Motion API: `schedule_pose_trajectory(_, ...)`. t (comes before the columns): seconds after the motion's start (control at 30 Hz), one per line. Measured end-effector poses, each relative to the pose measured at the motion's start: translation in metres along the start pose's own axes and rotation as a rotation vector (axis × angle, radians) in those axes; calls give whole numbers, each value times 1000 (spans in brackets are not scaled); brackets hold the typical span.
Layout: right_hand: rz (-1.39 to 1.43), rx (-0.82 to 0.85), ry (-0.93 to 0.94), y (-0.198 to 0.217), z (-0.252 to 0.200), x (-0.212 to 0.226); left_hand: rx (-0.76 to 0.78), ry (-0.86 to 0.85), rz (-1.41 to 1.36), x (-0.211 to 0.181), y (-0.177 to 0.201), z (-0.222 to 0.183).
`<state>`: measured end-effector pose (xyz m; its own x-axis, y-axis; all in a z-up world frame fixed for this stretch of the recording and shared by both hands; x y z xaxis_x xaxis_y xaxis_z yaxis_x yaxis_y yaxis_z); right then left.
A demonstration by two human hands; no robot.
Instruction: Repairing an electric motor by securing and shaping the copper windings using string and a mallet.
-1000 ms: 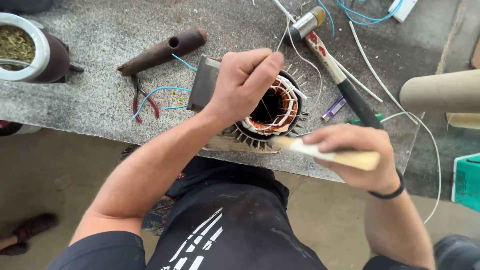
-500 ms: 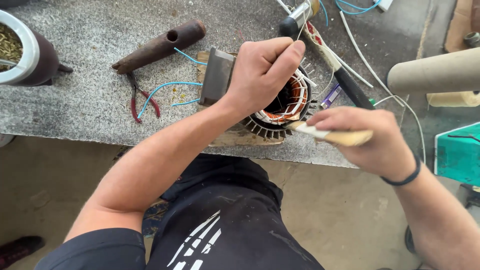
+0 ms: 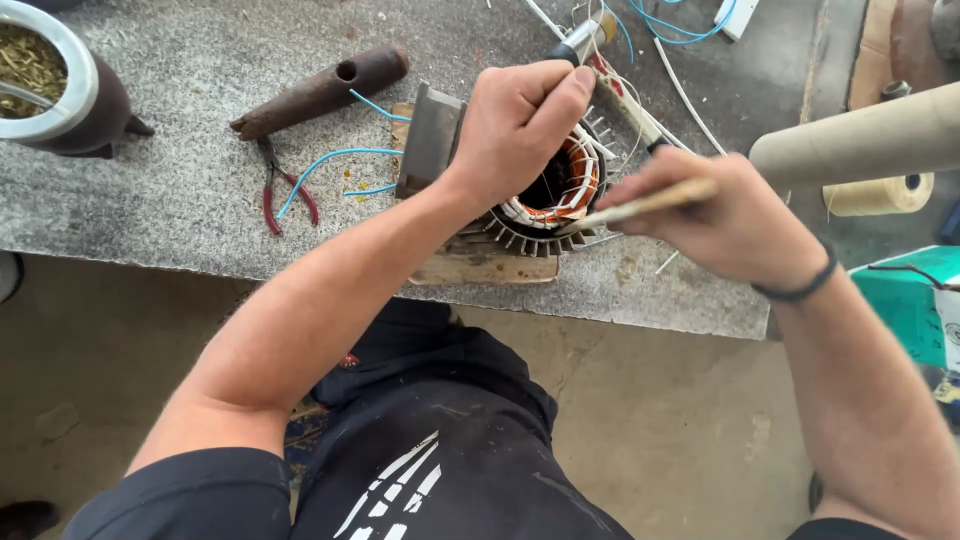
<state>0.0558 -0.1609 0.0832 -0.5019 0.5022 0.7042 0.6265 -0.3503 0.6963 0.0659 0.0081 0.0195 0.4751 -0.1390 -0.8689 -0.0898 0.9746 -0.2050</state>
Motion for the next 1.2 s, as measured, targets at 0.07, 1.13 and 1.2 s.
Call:
schedule_pose_trajectory(0.07,-135,114,-71,-7,21,0,2,13,66,-7,2,0)
schedule_pose_trajectory(1.13,762,-998,383,-48,12,-15,-18,163,-110,-1,5,3)
schedule_pose_trajectory(1.2,750,-1094,414,-51,-1,-17,-16,159,-106,-2,6,2)
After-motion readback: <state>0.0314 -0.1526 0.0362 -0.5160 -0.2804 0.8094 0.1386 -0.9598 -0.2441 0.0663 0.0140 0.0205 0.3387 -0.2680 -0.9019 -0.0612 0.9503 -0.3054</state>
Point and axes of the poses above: each hand's wrist, its own z-axis towards the middle knuckle, its own y-axis out of the back of the hand, x = y × z, the point moved 7 cm from there along z, towards the middle knuckle, and after that the axes turned 8 degrees about -z, right-handed, at the moved point
